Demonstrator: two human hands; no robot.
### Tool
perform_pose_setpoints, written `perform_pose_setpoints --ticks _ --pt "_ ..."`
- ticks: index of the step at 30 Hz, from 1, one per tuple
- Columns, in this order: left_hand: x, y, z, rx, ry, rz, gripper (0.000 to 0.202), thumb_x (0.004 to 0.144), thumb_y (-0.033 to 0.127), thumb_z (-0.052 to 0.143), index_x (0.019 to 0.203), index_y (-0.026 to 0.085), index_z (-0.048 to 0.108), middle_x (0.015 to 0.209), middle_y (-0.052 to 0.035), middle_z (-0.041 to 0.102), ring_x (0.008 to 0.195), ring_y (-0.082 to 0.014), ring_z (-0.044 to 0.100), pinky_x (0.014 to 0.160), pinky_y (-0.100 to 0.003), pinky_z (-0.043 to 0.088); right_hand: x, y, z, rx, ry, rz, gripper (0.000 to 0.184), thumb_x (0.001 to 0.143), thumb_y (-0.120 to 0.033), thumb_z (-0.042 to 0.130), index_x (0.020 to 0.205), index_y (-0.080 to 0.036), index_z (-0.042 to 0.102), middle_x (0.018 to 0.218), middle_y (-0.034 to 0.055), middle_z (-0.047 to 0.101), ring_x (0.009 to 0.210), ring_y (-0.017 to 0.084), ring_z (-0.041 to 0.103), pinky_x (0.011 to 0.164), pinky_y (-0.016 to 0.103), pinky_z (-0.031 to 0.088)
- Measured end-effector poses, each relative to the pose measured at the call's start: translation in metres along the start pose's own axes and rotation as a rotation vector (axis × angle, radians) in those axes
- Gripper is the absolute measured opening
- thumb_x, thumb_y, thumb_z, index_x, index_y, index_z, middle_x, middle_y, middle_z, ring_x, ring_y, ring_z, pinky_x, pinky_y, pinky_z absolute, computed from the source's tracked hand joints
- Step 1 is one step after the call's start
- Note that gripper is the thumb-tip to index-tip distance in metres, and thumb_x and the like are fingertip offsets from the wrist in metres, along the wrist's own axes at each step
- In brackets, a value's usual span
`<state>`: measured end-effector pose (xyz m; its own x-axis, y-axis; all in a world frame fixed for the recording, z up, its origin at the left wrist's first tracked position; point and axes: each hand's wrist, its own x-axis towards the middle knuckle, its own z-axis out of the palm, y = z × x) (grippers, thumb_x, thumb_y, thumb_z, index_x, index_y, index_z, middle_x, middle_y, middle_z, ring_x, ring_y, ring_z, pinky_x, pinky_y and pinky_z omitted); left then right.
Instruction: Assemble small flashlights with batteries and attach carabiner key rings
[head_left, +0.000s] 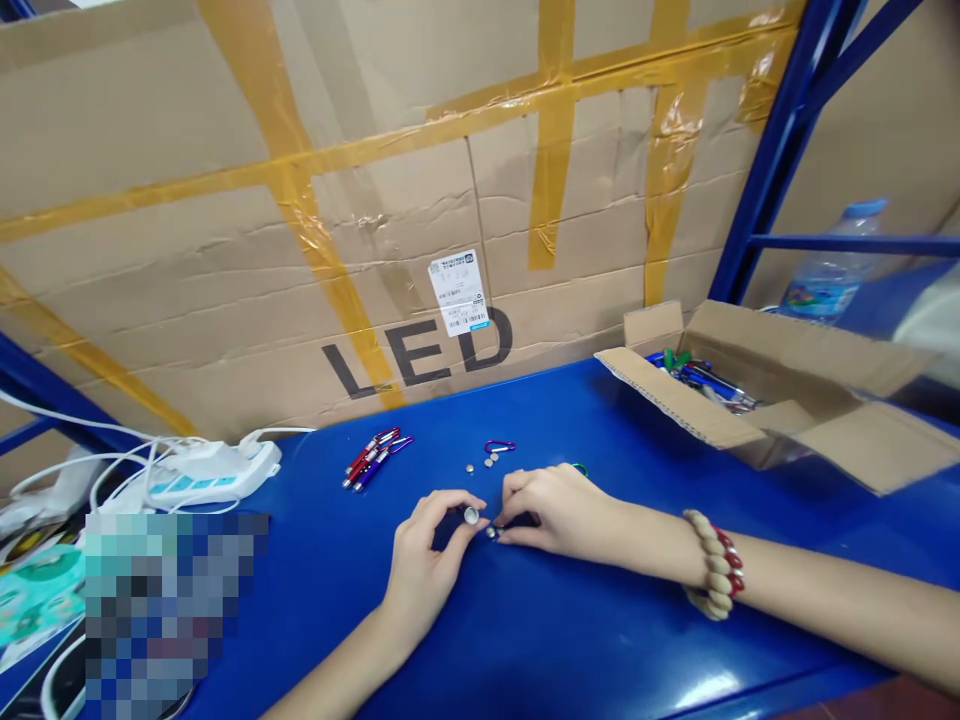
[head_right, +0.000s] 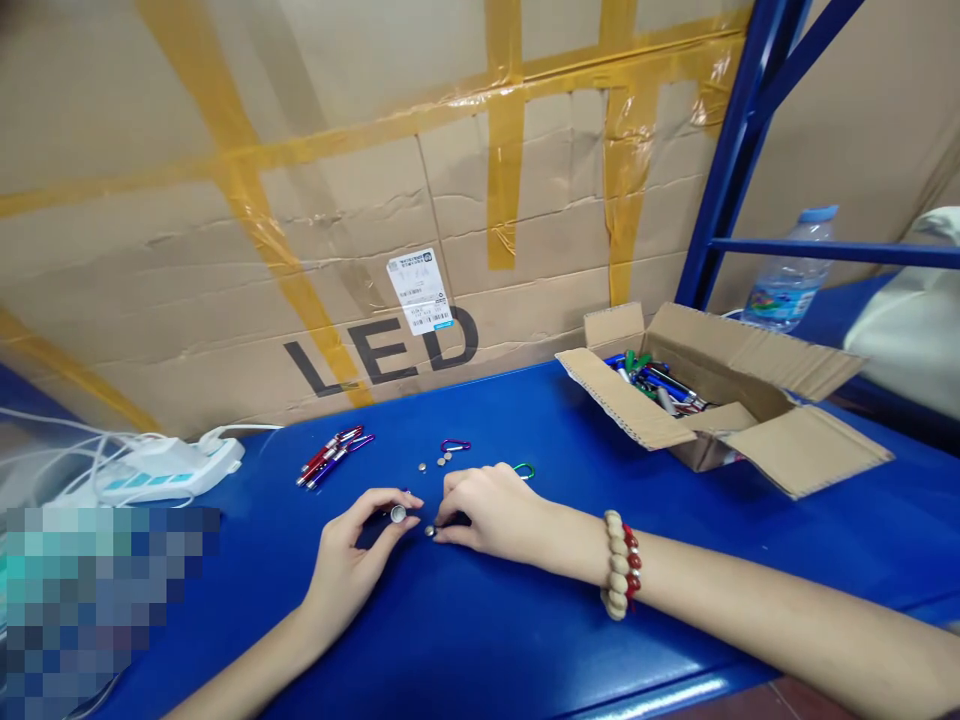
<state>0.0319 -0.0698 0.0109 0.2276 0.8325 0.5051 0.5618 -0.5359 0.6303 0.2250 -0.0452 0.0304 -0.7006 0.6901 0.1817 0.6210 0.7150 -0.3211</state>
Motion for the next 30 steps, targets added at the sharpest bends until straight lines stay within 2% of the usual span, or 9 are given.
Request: perform_pose_setpoints --ticks 3,6,9,12,16,18,22,27,30 --pt "0.000 0.001 0.000 0.002 -0.014 0.016 0.005 0.080 0.021 0.057 0.081 0.020 0.062 0.081 -0.0014 0.069 0.077 -0.0160 0.063 0.073 -0.027 0.047 0.005 -0.003 0.003 0.037 -0.015 0.079 0.012 0.077 -0.032 0.061 0.081 -0.023 0.068 0.084 -0.0006 0.068 0.073 0.014 0.062 0.056 0.021 0.037" --pt "0.000 0.002 -0.001 0.003 -0.027 0.037 0.002 0.080 0.021 0.058 0.080 0.020 0.060 0.078 -0.0005 0.068 0.074 -0.0149 0.062 0.070 -0.026 0.046 0.008 -0.002 0.003 0.081 -0.049 0.204 0.013 0.073 -0.033 0.063 0.080 -0.023 0.067 0.078 -0.0008 0.069 0.069 0.015 0.062 0.053 0.021 0.036" --pt "-0.001 0.002 0.000 0.009 -0.043 0.034 0.003 0.080 0.022 0.058 0.081 0.020 0.059 0.075 0.0001 0.066 0.070 -0.0139 0.060 0.067 -0.025 0.046 0.007 -0.001 0.003 0.139 -0.072 0.240 0.013 0.073 -0.035 0.063 0.077 -0.023 0.067 0.073 -0.0023 0.068 0.063 0.013 0.061 0.051 0.020 0.036" --pt "-0.002 -0.001 0.002 0.031 -0.040 0.050 0.007 0.080 0.024 0.059 0.084 0.019 0.060 0.075 -0.0005 0.067 0.069 -0.0136 0.060 0.065 -0.024 0.047 0.003 0.000 0.002 0.133 0.009 0.176 0.010 0.074 -0.033 0.063 0.074 -0.023 0.067 0.072 -0.0029 0.067 0.060 0.011 0.059 0.050 0.020 0.036" --pt "-0.004 -0.003 0.004 0.066 -0.008 0.112 0.013 0.078 0.030 0.061 0.085 0.018 0.063 0.073 -0.0018 0.069 0.064 -0.0137 0.060 0.062 -0.023 0.048 -0.001 -0.005 0.002 0.195 0.408 0.043 0.009 0.076 -0.027 0.061 0.078 -0.020 0.066 0.080 -0.0004 0.066 0.057 0.007 0.057 0.054 0.018 0.041" --pt "-0.003 -0.002 0.003 0.090 -0.008 0.153 0.015 0.080 0.031 0.060 0.084 0.018 0.065 0.071 -0.0018 0.070 0.063 -0.0137 0.060 0.060 -0.024 0.048 -0.003 -0.009 0.003 0.239 0.531 -0.023 0.009 0.076 -0.026 0.062 0.079 -0.018 0.066 0.081 0.0008 0.065 0.055 0.006 0.056 0.054 0.017 0.043" --pt "-0.002 0.001 0.001 0.121 -0.022 0.223 0.018 0.084 0.032 0.055 0.085 0.017 0.065 0.069 -0.0021 0.070 0.061 -0.0134 0.061 0.060 -0.025 0.048 -0.005 -0.012 0.007 0.230 0.533 -0.103 0.011 0.080 -0.025 0.058 0.086 -0.019 0.066 0.083 0.0015 0.066 0.058 0.006 0.057 0.053 0.016 0.044" --pt "-0.001 0.001 0.000 0.136 -0.018 0.235 0.016 0.084 0.031 0.055 0.087 0.018 0.065 0.075 -0.0026 0.072 0.063 -0.0131 0.062 0.061 -0.024 0.048 -0.007 -0.006 0.007 0.124 0.523 -0.180 0.012 0.081 -0.025 0.057 0.087 -0.018 0.064 0.083 0.0014 0.066 0.073 0.009 0.061 0.060 0.016 0.046" --pt "-0.002 0.000 0.000 0.150 -0.013 0.237 0.016 0.084 0.031 0.055 0.086 0.018 0.064 0.076 -0.0027 0.072 0.063 -0.0130 0.062 0.061 -0.024 0.048 -0.008 -0.004 0.005 0.048 0.539 -0.247 0.012 0.083 -0.024 0.055 0.088 -0.017 0.063 0.083 0.0008 0.066 0.070 0.007 0.061 0.057 0.015 0.044"
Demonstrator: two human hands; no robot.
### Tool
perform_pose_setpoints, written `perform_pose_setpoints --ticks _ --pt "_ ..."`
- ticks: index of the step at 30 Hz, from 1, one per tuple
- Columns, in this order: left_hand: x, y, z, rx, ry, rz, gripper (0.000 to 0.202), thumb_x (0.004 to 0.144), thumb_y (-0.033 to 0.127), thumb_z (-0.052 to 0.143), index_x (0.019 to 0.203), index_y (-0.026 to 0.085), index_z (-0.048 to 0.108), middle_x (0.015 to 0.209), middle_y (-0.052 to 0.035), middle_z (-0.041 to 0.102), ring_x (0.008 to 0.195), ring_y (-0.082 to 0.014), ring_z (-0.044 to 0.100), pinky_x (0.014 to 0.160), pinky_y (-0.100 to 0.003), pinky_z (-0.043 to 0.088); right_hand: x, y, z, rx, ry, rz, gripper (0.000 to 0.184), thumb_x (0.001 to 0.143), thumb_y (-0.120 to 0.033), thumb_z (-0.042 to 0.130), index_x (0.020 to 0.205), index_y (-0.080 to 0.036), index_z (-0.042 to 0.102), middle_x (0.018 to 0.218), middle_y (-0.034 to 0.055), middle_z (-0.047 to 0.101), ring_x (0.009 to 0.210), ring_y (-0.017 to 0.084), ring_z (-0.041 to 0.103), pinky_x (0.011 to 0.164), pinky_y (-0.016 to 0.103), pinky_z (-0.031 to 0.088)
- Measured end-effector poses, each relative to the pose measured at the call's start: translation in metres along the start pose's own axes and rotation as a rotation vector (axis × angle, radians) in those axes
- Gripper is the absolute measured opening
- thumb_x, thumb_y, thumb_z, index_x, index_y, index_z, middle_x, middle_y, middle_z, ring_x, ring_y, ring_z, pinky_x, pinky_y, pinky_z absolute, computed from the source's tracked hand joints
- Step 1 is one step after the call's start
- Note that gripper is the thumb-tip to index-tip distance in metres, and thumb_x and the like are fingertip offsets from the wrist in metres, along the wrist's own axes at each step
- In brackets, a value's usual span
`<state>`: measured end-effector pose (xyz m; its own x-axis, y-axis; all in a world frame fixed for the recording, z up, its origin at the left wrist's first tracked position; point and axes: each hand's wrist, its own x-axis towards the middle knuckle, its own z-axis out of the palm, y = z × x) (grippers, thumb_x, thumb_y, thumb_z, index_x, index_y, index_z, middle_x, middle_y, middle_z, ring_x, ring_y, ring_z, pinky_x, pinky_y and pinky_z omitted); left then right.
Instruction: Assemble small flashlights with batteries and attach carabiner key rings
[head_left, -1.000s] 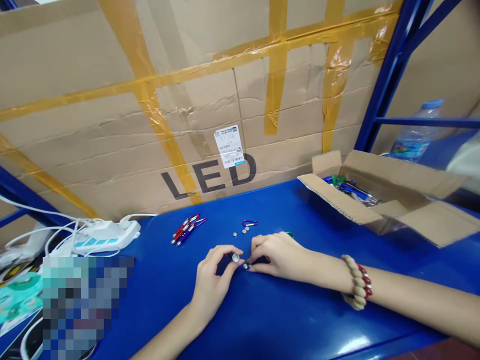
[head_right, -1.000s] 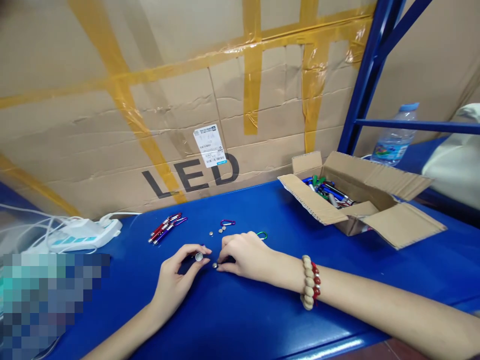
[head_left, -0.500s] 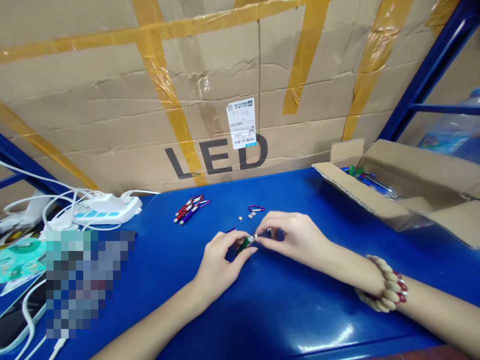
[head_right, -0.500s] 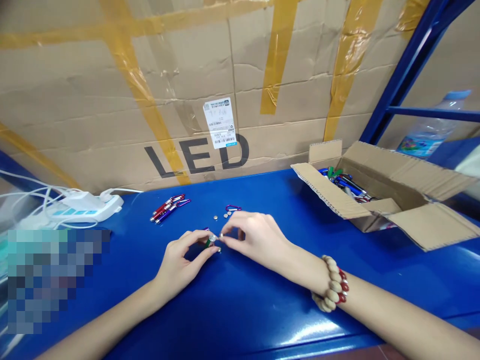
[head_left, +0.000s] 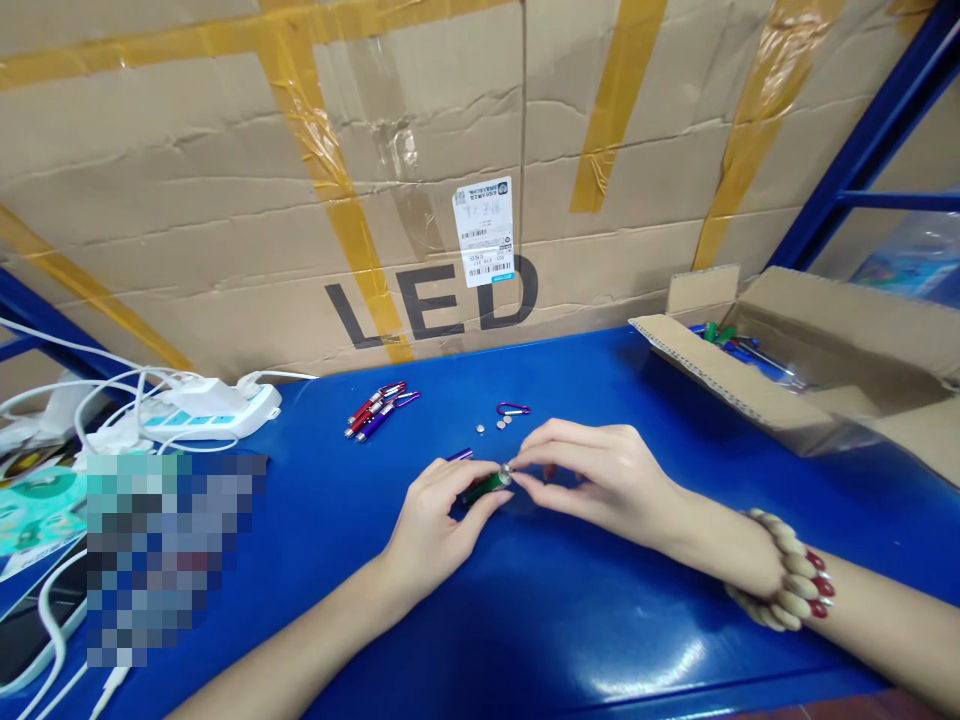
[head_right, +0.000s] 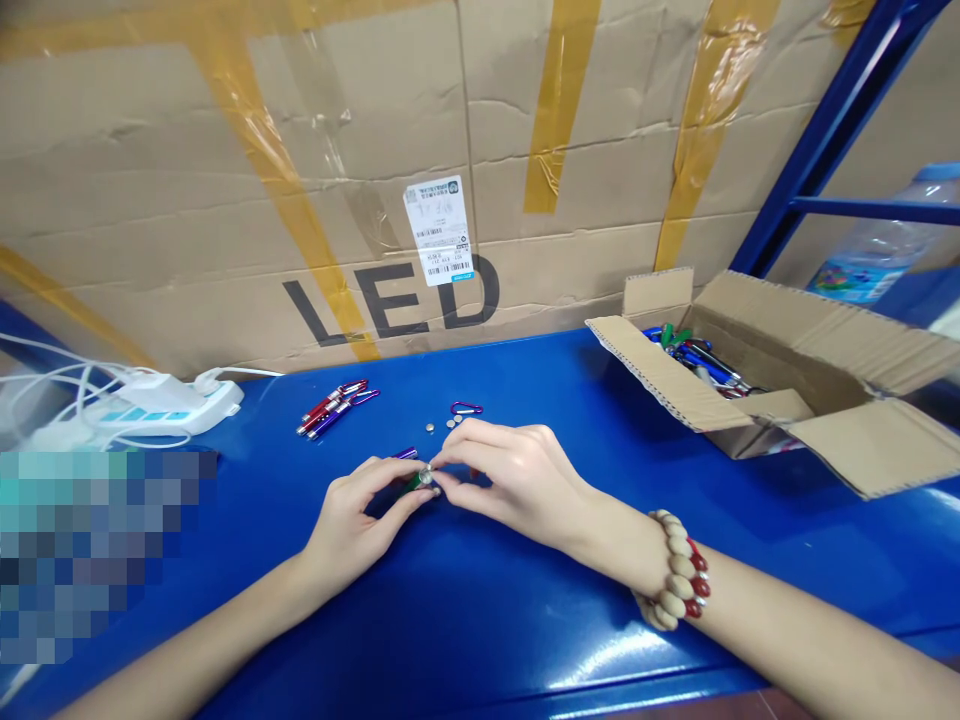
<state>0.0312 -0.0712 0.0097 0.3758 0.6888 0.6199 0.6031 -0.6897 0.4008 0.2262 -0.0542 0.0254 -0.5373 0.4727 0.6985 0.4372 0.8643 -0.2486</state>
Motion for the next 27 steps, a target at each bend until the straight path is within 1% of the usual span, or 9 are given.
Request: perform_pose_setpoints --ticks 3,5,9,11,17,23,27 --pt "-0.0007 0.0003 0.0002 0.008 -0.011 0.013 0.018 0.085 0.033 0.053 0.086 0.018 0.064 0.073 -0.0021 0.071 0.061 -0.0128 0.062 0.062 -0.025 0.049 -0.0007 0.0004 -0.0008 -0.029 0.007 -0.050 0.013 0.084 -0.025 0.053 0.090 -0.018 0.063 0.084 0.0000 0.065 0.066 0.005 0.059 0.054 0.014 0.043" --pt "-0.0007 0.0008 0.0003 0.009 -0.013 0.018 0.019 0.085 0.033 0.052 0.087 0.019 0.064 0.073 -0.0020 0.071 0.061 -0.0129 0.063 0.062 -0.025 0.049 -0.0015 0.0009 -0.0005 -0.019 -0.008 -0.067 0.014 0.085 -0.026 0.053 0.092 -0.018 0.062 0.086 0.0002 0.065 0.067 0.005 0.059 0.056 0.014 0.043" --pt "0.0001 0.0018 0.0005 0.002 -0.026 0.009 0.019 0.086 0.032 0.052 0.088 0.018 0.064 0.075 -0.0023 0.072 0.063 -0.0130 0.063 0.062 -0.024 0.049 -0.0034 0.0039 0.0005 0.056 -0.084 -0.040 0.017 0.086 -0.025 0.052 0.099 -0.019 0.061 0.091 0.0017 0.064 0.073 0.006 0.060 0.059 0.014 0.044" --pt "0.0003 0.0021 0.0004 -0.003 -0.040 0.001 0.019 0.086 0.032 0.052 0.087 0.018 0.064 0.075 -0.0021 0.071 0.063 -0.0130 0.063 0.061 -0.023 0.049 -0.0044 0.0056 0.0009 0.076 -0.095 -0.043 0.019 0.086 -0.025 0.053 0.103 -0.019 0.061 0.092 0.0018 0.064 0.074 0.006 0.060 0.059 0.014 0.044" --pt "-0.0009 0.0028 -0.0005 -0.023 -0.073 -0.020 0.017 0.086 0.032 0.051 0.086 0.019 0.062 0.074 -0.0011 0.070 0.063 -0.0128 0.063 0.062 -0.023 0.049 -0.0062 0.0048 0.0012 -0.027 -0.019 -0.160 0.017 0.086 -0.022 0.052 0.099 -0.018 0.061 0.091 0.0019 0.065 0.076 0.007 0.061 0.059 0.016 0.044" --pt "-0.0025 0.0027 -0.0001 -0.060 -0.065 -0.012 0.015 0.086 0.030 0.051 0.089 0.019 0.061 0.075 -0.0012 0.070 0.063 -0.0128 0.063 0.062 -0.023 0.050 -0.0074 0.0052 0.0053 0.026 -0.043 -0.088 0.017 0.085 -0.023 0.053 0.101 -0.019 0.060 0.090 0.0008 0.064 0.075 0.005 0.060 0.056 0.014 0.043" --pt "-0.0034 0.0017 0.0012 -0.069 -0.063 -0.002 0.013 0.085 0.028 0.053 0.089 0.018 0.061 0.075 -0.0013 0.070 0.064 -0.0126 0.063 0.063 -0.022 0.049 -0.0092 0.0075 0.0077 0.002 -0.046 -0.102 0.017 0.085 -0.021 0.054 0.101 -0.019 0.059 0.091 0.0014 0.064 0.074 0.006 0.060 0.056 0.015 0.042"
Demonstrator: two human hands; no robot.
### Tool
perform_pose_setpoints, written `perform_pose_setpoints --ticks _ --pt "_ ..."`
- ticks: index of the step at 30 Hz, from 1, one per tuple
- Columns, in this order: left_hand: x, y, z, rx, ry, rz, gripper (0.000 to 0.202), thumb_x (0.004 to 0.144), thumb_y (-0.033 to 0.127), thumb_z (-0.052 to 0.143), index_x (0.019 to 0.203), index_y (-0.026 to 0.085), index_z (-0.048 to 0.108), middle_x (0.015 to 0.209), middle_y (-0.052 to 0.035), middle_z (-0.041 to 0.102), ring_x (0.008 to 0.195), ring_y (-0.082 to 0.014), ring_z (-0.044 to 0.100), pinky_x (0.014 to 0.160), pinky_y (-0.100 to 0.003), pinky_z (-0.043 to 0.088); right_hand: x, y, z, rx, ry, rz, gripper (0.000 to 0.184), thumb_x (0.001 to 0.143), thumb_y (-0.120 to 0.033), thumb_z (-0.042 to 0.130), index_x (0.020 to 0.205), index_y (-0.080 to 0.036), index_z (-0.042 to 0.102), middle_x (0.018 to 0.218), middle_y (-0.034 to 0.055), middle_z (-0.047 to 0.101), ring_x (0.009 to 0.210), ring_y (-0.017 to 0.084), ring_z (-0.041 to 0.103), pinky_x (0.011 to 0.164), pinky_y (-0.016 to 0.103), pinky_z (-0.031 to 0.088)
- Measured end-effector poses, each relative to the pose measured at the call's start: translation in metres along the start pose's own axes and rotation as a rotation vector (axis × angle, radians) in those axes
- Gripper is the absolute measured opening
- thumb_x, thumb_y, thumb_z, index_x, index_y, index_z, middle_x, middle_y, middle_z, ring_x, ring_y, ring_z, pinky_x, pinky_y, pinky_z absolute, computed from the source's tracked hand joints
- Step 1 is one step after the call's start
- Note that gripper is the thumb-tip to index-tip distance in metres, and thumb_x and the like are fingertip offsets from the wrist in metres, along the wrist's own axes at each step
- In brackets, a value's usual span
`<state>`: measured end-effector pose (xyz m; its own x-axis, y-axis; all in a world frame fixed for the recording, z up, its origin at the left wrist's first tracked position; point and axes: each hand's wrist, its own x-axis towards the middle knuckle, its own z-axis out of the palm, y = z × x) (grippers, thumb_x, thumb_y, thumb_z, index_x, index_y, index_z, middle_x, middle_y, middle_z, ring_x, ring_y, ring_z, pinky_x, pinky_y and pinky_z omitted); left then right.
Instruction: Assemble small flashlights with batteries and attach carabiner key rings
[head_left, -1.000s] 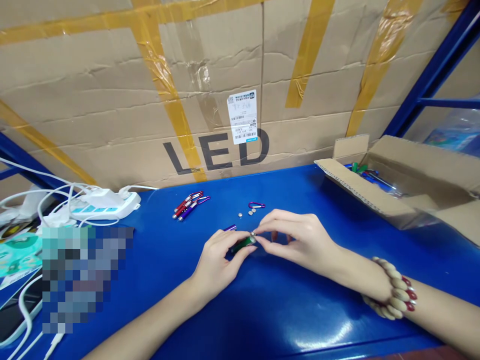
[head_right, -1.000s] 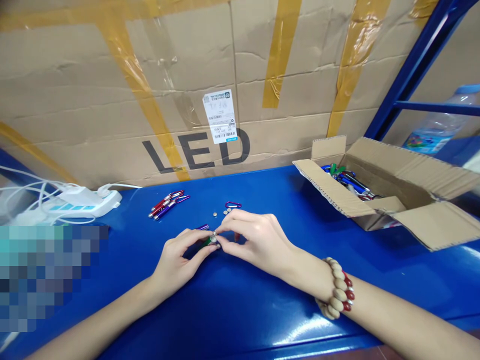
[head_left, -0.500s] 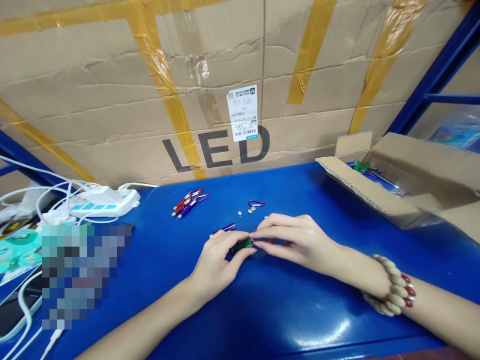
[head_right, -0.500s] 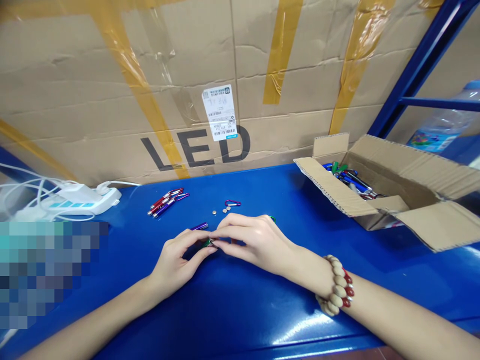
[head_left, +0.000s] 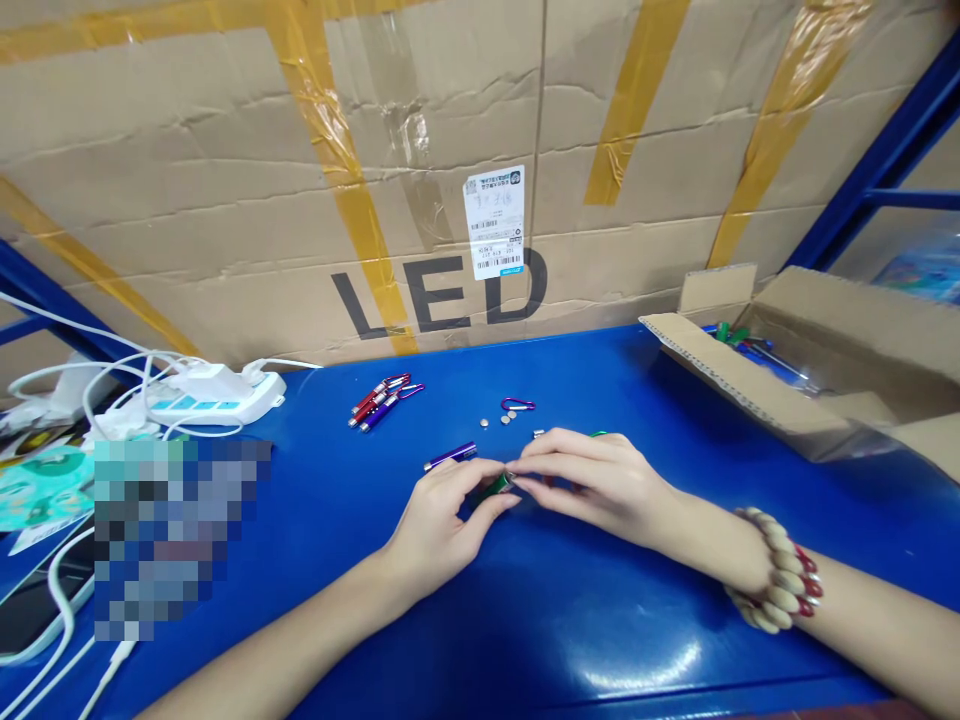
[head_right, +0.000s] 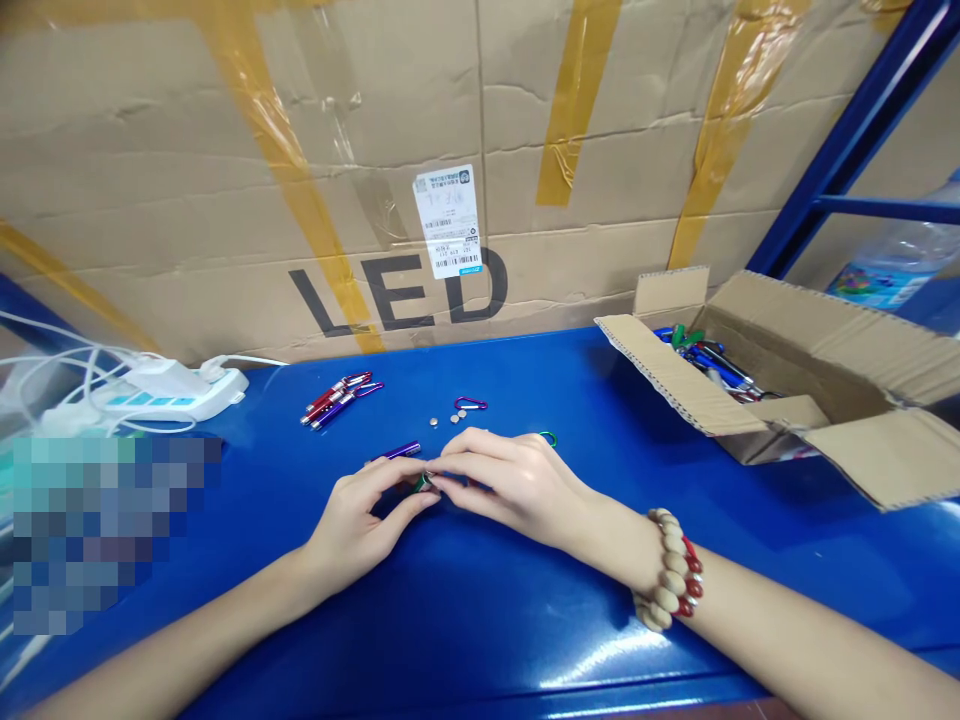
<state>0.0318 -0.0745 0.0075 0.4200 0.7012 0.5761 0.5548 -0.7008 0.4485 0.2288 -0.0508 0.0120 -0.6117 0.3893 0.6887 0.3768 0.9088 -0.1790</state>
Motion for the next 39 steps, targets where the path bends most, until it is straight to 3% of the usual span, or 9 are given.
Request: perform_pose_setpoints --ticks 22,31,39 --pt "-0.001 0.003 0.000 -0.066 -0.086 -0.071 0.011 0.084 0.025 0.054 0.091 0.019 0.060 0.082 -0.0009 0.069 0.072 -0.0146 0.064 0.068 -0.025 0.048 0.002 0.000 -0.003 -0.035 0.008 -0.114 0.022 0.083 -0.017 0.056 0.106 -0.017 0.056 0.095 0.0031 0.063 0.078 0.008 0.060 0.062 0.017 0.045" --pt "-0.002 0.000 0.005 -0.071 -0.042 0.005 0.011 0.084 0.023 0.055 0.090 0.017 0.061 0.085 -0.0034 0.070 0.074 -0.0152 0.064 0.072 -0.025 0.048 0.002 0.001 -0.005 0.036 -0.084 -0.018 0.017 0.087 -0.019 0.051 0.102 -0.018 0.057 0.097 0.0030 0.063 0.084 0.007 0.060 0.064 0.015 0.047" --pt "0.000 0.003 0.006 -0.047 -0.078 -0.005 0.011 0.086 0.022 0.051 0.089 0.016 0.060 0.085 -0.0036 0.069 0.074 -0.0156 0.063 0.070 -0.026 0.048 0.003 0.004 -0.010 -0.116 -0.101 -0.037 0.014 0.088 -0.023 0.048 0.097 -0.017 0.057 0.093 0.0040 0.065 0.077 0.010 0.062 0.061 0.018 0.049"
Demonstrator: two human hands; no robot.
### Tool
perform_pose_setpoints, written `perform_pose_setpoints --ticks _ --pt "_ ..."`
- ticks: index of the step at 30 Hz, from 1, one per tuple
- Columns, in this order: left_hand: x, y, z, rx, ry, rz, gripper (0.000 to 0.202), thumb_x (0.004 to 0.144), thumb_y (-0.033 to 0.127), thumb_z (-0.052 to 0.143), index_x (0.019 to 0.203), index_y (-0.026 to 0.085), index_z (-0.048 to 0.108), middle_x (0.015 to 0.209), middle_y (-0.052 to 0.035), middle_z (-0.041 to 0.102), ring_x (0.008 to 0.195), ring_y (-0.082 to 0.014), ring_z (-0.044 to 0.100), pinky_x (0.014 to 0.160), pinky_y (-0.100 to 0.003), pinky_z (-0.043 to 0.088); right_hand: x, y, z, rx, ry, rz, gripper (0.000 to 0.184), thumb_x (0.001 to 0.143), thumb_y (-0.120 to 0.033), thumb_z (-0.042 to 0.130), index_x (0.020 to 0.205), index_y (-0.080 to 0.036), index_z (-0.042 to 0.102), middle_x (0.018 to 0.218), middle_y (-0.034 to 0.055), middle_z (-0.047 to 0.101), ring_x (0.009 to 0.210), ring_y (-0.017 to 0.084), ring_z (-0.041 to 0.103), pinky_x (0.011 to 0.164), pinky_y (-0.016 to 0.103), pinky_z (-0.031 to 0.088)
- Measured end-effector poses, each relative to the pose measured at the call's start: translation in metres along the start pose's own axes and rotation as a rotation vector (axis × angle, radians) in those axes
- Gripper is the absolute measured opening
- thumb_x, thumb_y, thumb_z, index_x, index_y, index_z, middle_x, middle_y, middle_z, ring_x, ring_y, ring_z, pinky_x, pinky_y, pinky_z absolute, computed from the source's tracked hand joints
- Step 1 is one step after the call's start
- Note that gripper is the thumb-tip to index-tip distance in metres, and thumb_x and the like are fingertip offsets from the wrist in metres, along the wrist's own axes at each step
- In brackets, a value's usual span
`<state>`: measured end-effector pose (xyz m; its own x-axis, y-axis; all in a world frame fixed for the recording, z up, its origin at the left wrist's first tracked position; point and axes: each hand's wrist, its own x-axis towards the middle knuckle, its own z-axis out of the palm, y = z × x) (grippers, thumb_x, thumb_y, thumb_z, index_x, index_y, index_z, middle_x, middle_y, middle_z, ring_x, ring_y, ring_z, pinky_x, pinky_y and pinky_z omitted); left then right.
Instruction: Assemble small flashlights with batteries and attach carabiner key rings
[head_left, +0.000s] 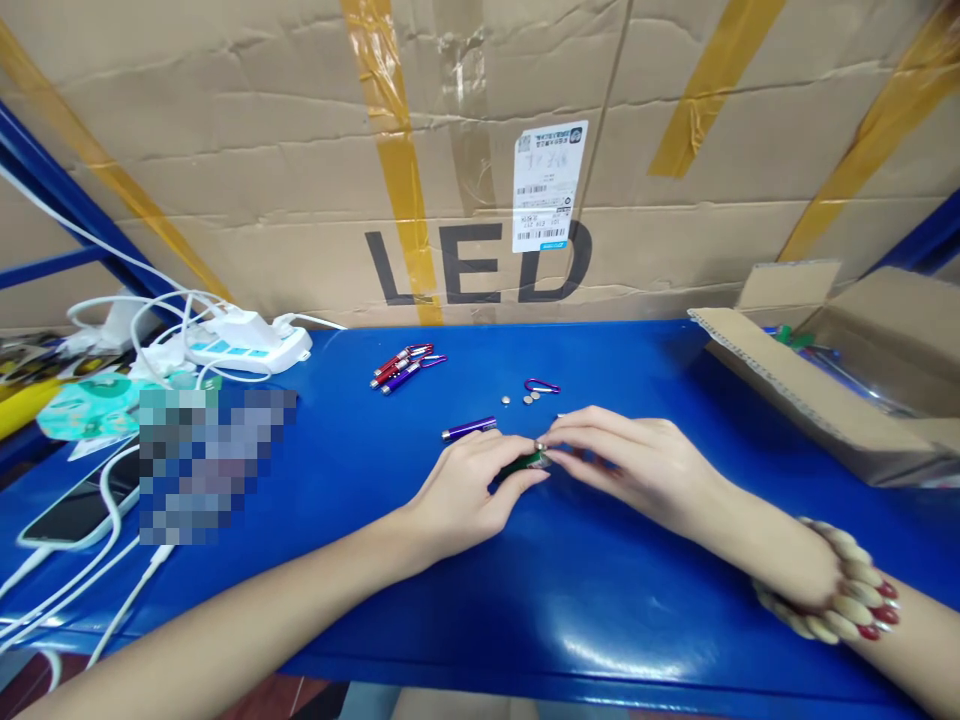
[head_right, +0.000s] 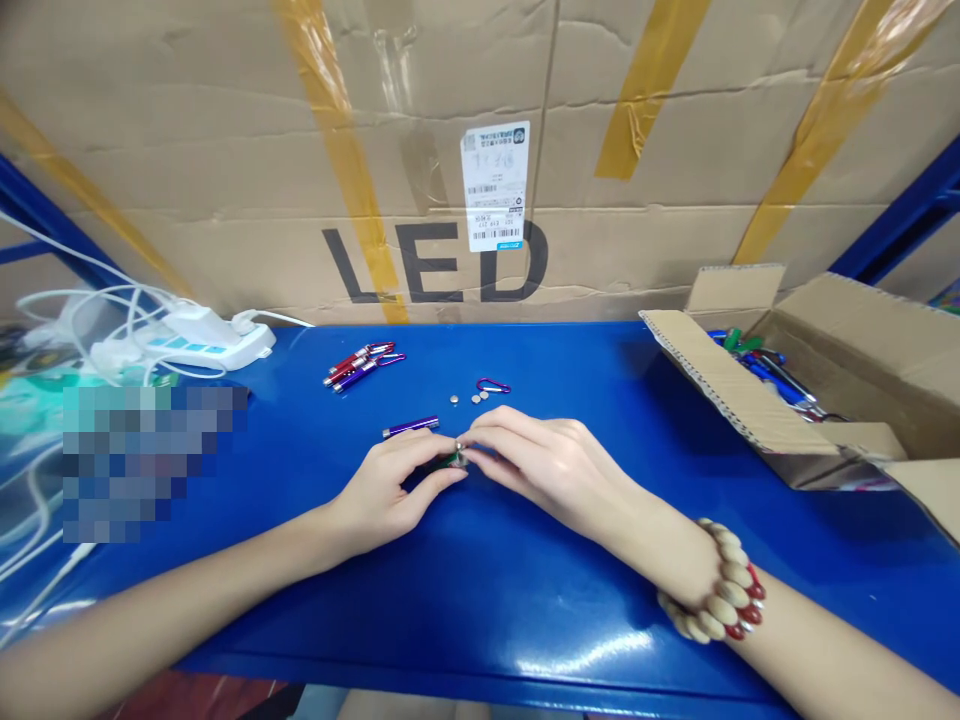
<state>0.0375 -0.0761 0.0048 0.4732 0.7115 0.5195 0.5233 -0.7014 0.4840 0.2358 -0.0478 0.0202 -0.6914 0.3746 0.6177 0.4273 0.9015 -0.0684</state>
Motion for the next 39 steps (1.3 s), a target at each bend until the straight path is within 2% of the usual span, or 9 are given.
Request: perform_pose_setpoints --ticks 6,11,18,22,27,30,33,36,39 --pt "-0.001 0.000 -0.001 -0.007 -0.003 -0.050 0.012 0.087 0.023 0.049 0.091 0.018 0.059 0.088 -0.0030 0.069 0.078 -0.0156 0.063 0.073 -0.026 0.048 0.001 -0.002 -0.007 -0.011 0.088 0.036 0.012 0.084 -0.021 0.056 0.095 -0.019 0.059 0.089 0.0022 0.066 0.074 0.008 0.063 0.057 0.015 0.047" --pt "-0.001 0.000 -0.002 -0.011 -0.023 -0.043 0.014 0.088 0.021 0.046 0.093 0.017 0.059 0.087 -0.0028 0.069 0.076 -0.0155 0.062 0.072 -0.027 0.048 -0.003 -0.005 0.000 0.084 0.049 0.000 0.013 0.082 -0.017 0.057 0.095 -0.018 0.059 0.091 0.0020 0.066 0.079 0.008 0.062 0.062 0.015 0.048" --pt "-0.002 -0.001 -0.001 0.014 -0.021 -0.032 0.015 0.088 0.020 0.046 0.095 0.017 0.059 0.090 -0.0039 0.069 0.078 -0.0166 0.062 0.074 -0.028 0.047 -0.001 -0.007 0.002 0.157 0.019 0.027 0.015 0.084 -0.018 0.055 0.097 -0.018 0.061 0.092 0.0038 0.064 0.078 0.009 0.061 0.057 0.015 0.047" --pt "-0.003 -0.002 -0.001 0.031 -0.015 -0.076 0.014 0.088 0.022 0.045 0.095 0.020 0.057 0.090 -0.0027 0.068 0.082 -0.0171 0.062 0.076 -0.029 0.046 0.002 -0.010 0.003 0.256 -0.037 0.152 0.016 0.084 -0.025 0.054 0.096 -0.020 0.062 0.098 0.0042 0.059 0.061 0.005 0.058 0.049 0.015 0.045" --pt "0.001 0.001 -0.005 -0.036 0.067 -0.306 0.006 0.089 0.024 0.044 0.088 0.021 0.049 0.076 0.0017 0.065 0.072 -0.0145 0.061 0.070 -0.026 0.045 0.003 -0.008 0.006 0.275 0.019 0.375 0.017 0.083 -0.031 0.054 0.092 -0.019 0.059 0.095 0.0043 0.058 0.058 0.006 0.055 0.052 0.018 0.046" --pt "0.003 0.003 -0.006 -0.096 0.110 -0.382 0.004 0.089 0.024 0.044 0.088 0.021 0.046 0.075 0.0026 0.064 0.072 -0.0135 0.062 0.069 -0.025 0.045 0.003 -0.007 0.010 0.152 -0.131 0.306 0.020 0.085 -0.033 0.052 0.097 -0.022 0.063 0.100 0.0032 0.057 0.067 0.008 0.058 0.058 0.020 0.047" --pt "0.003 0.003 -0.006 -0.123 0.119 -0.353 0.002 0.087 0.024 0.046 0.088 0.022 0.046 0.080 0.0023 0.063 0.075 -0.0134 0.063 0.070 -0.024 0.045 0.003 -0.010 0.015 0.006 -0.259 0.198 0.026 0.086 -0.038 0.048 0.103 -0.024 0.063 0.099 0.0038 0.059 0.081 0.014 0.060 0.060 0.023 0.047" --pt "0.001 0.001 -0.005 -0.138 0.074 -0.308 0.002 0.087 0.023 0.047 0.087 0.022 0.046 0.083 0.0019 0.063 0.078 -0.0136 0.063 0.071 -0.024 0.046 0.003 -0.013 0.021 -0.084 -0.270 0.144 0.026 0.088 -0.037 0.045 0.096 -0.022 0.065 0.095 0.0043 0.061 0.082 0.017 0.059 0.059 0.025 0.046" --pt "0.000 0.001 -0.004 -0.122 0.046 -0.293 0.002 0.087 0.024 0.047 0.087 0.022 0.047 0.084 0.0015 0.064 0.077 -0.0136 0.062 0.072 -0.025 0.046 0.003 -0.014 0.023 -0.034 -0.265 0.170 0.021 0.087 -0.031 0.048 0.091 -0.022 0.066 0.091 0.0023 0.062 0.079 0.014 0.059 0.059 0.023 0.044"
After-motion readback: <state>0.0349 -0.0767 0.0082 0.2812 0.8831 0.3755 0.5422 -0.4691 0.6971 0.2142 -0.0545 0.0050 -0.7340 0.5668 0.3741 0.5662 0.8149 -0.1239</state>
